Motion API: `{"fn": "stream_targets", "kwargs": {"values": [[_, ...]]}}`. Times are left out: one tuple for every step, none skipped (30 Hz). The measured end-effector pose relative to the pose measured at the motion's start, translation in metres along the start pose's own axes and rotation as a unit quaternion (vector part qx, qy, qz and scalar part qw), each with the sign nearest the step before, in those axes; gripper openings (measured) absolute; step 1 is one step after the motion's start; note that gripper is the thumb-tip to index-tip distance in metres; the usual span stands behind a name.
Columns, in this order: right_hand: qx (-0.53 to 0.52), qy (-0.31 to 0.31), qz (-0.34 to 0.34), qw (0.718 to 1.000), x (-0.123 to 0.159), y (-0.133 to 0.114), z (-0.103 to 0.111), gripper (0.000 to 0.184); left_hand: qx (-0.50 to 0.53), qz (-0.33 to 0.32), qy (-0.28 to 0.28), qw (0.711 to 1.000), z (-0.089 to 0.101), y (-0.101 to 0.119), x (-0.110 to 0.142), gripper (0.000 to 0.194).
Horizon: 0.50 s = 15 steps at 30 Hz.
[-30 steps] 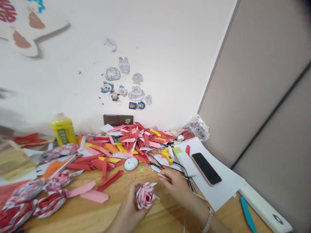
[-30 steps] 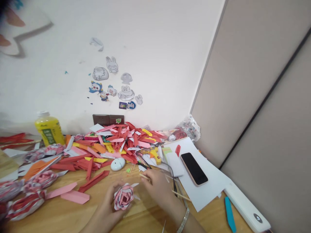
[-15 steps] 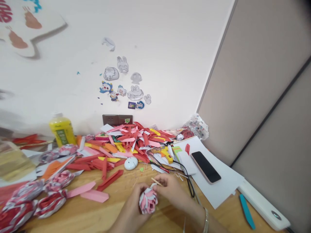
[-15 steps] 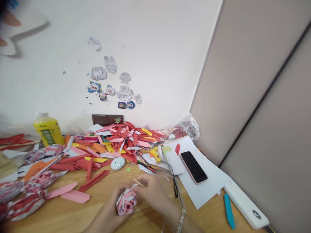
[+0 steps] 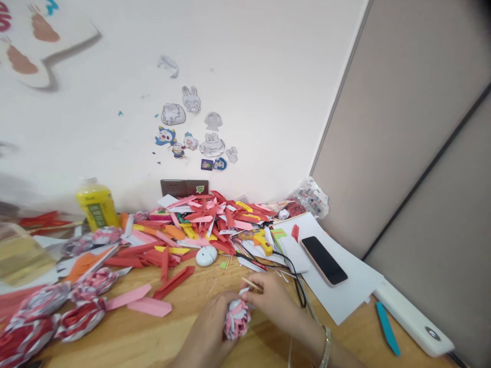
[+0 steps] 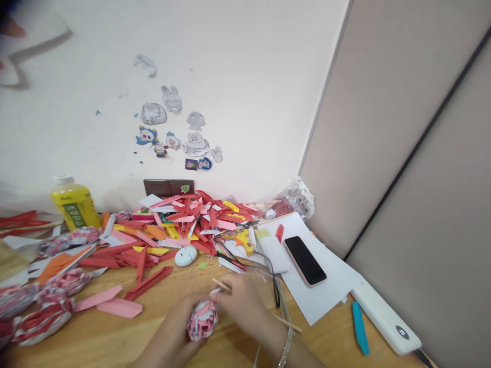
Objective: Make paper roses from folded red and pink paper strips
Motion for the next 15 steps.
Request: {"fn": "stream_targets", "kwargs": {"values": [[-0.004, -0.003, -0.002, 1.0, 0.0, 0.0, 0.001, 0.008, 0.011, 0.01, -0.002, 1.0, 0.0, 0.0, 0.001, 0.04], [-0.014, -0.009, -0.007, 1.0, 0.0, 0.0, 0.002, 0.009, 0.025, 0.021, 0.0, 0.999, 0.0, -0.001, 0.001, 0.038], [-0.026, -0.017, -0.013, 0.999, -0.001, 0.001, 0.002, 0.011, 0.042, 0.032, 0.007, 0.999, 0.001, -0.002, 0.001, 0.038], [-0.04, -0.025, -0.018, 0.999, -0.001, 0.002, 0.003, 0.013, 0.059, 0.04, 0.018, 0.997, 0.002, -0.003, 0.001, 0.037], [-0.055, -0.034, -0.021, 0.998, -0.002, 0.003, 0.004, 0.015, 0.074, 0.046, 0.034, 0.996, 0.004, -0.005, 0.001, 0.036], [-0.069, -0.043, -0.022, 0.996, -0.003, 0.003, 0.003, 0.016, 0.089, 0.049, 0.048, 0.994, 0.005, -0.007, 0.0, 0.035], [-0.08, -0.052, -0.021, 0.995, -0.004, 0.004, 0.003, 0.016, 0.101, 0.048, 0.058, 0.992, 0.006, -0.008, 0.0, 0.035], [-0.088, -0.057, -0.022, 0.994, -0.004, 0.006, 0.002, 0.016, 0.111, 0.045, 0.06, 0.991, 0.005, -0.008, -0.001, 0.034], [-0.093, -0.058, -0.026, 0.994, -0.005, 0.007, 0.001, 0.016, 0.117, 0.041, 0.058, 0.991, 0.004, -0.008, -0.002, 0.034], [-0.098, -0.058, -0.032, 0.993, -0.005, 0.009, -0.001, 0.016, 0.122, 0.036, 0.053, 0.991, 0.003, -0.007, -0.003, 0.034], [-0.1, -0.055, -0.035, 0.993, -0.006, 0.011, -0.002, 0.015, 0.123, 0.032, 0.047, 0.991, 0.002, -0.005, -0.003, 0.035], [-0.099, -0.049, -0.033, 0.993, -0.005, 0.011, -0.002, 0.014, 0.12, 0.027, 0.043, 0.992, 0.001, -0.003, -0.004, 0.036], [-0.098, -0.042, -0.028, 0.994, -0.005, 0.01, -0.003, 0.013, 0.113, 0.023, 0.041, 0.992, 0.001, -0.002, -0.004, 0.039], [-0.097, -0.036, -0.019, 0.994, -0.004, 0.008, -0.003, 0.012, 0.105, 0.02, 0.041, 0.993, 0.002, -0.001, -0.004, 0.042], [-0.093, -0.03, -0.012, 0.995, -0.004, 0.005, -0.002, 0.011, 0.096, 0.02, 0.04, 0.994, 0.001, -0.001, -0.004, 0.046]]}}
Point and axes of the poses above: each hand's wrist, its own x-axis away from the middle knuckle, its own z-axis out of the back of the hand, y = z × x, the point moved 8 cm from there along -x, towards the middle knuckle, and after that the axes turned 9 degrees about -z, right-handed, at the moved point
